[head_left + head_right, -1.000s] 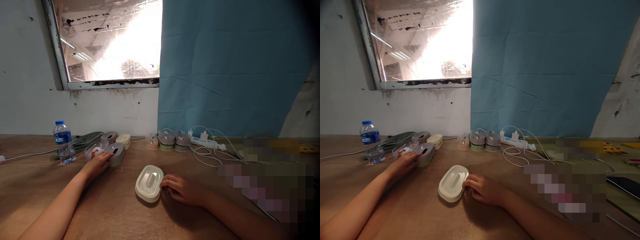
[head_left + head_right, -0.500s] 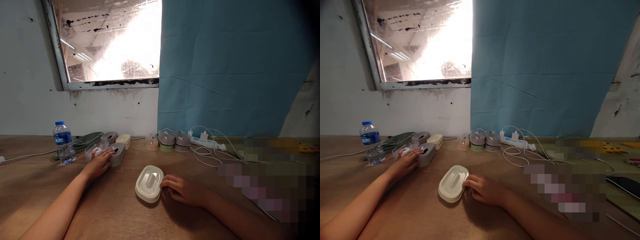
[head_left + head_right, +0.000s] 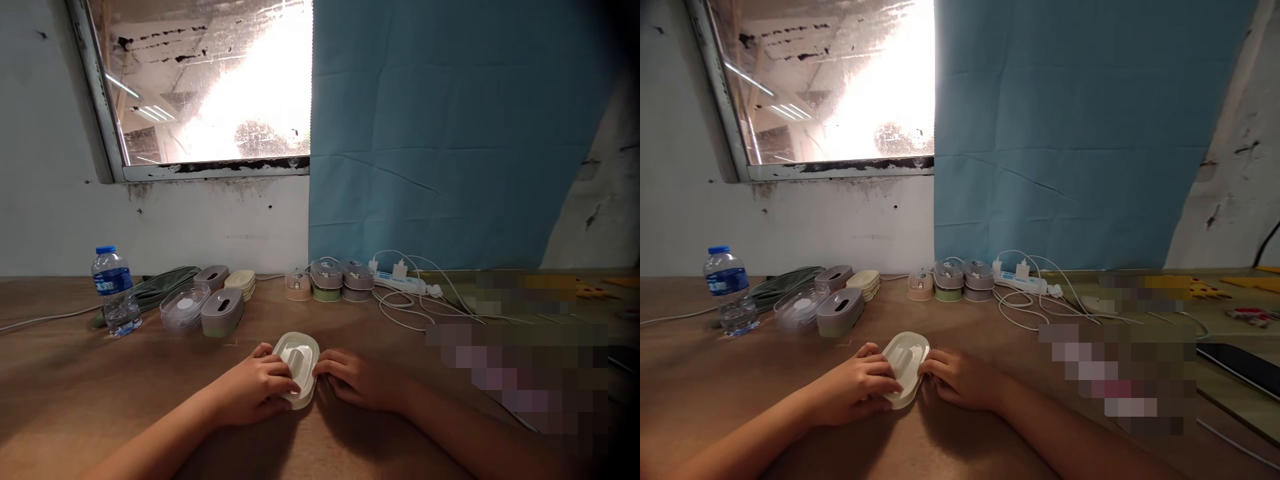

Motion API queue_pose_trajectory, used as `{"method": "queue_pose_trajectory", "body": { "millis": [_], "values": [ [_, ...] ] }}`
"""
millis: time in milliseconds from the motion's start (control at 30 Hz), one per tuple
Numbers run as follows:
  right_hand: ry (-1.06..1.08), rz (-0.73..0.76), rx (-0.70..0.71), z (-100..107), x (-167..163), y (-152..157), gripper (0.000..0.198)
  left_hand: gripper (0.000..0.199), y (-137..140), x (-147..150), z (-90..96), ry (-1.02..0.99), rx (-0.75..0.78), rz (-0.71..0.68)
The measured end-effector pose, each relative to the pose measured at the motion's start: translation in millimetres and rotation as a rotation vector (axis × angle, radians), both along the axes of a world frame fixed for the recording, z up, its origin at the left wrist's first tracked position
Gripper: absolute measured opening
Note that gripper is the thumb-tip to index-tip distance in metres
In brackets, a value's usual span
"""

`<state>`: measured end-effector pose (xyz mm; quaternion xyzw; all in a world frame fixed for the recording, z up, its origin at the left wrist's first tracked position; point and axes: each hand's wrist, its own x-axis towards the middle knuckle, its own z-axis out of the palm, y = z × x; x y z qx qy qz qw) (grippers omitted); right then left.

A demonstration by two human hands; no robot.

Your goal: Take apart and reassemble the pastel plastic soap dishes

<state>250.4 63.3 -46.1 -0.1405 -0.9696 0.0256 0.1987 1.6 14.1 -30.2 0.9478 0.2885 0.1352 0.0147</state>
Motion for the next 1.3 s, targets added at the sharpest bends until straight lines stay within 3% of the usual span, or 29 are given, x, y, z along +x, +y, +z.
{"method": "queue_pose_trajectory", "body": {
  "millis": [133,267,433,567,667,900,1100,1200,1300],
  "values": [
    [0.041,-0.081,0.032,-4,0,1,0.025,0.019,13,-12,3.7,0.03,0.04,0.034],
    [0.04,-0.119,0.012,-3,-1,0,0.016,0.021,48,-32,29.2,0.049,0.161,0.129],
    [-0.025,-0.107,0.025,-1,-2,1,0.017,0.023,121,-61,54.8,0.123,0.254,0.549],
    [-0.056,-0.092,0.032,-1,-1,1,0.018,0.024,169,-82,57.8,0.098,0.25,0.744],
    [-0.065,-0.083,0.032,0,-1,2,0.018,0.026,190,-94,53.1,0.093,0.214,0.852],
    [-0.058,-0.065,0.043,-1,0,3,0.018,0.027,201,-105,40.5,0.119,0.112,0.937],
    [-0.048,-0.063,0.051,-2,0,3,0.02,0.026,192,-103,43.7,0.079,0.072,0.936],
    [-0.05,-0.065,0.067,-2,0,4,0.02,0.03,187,-91,46.6,0.017,0.112,0.955],
    [-0.049,-0.059,0.061,-2,0,4,0.021,0.038,186,-60,44.2,-0.061,0.166,0.907]
  ]
}}
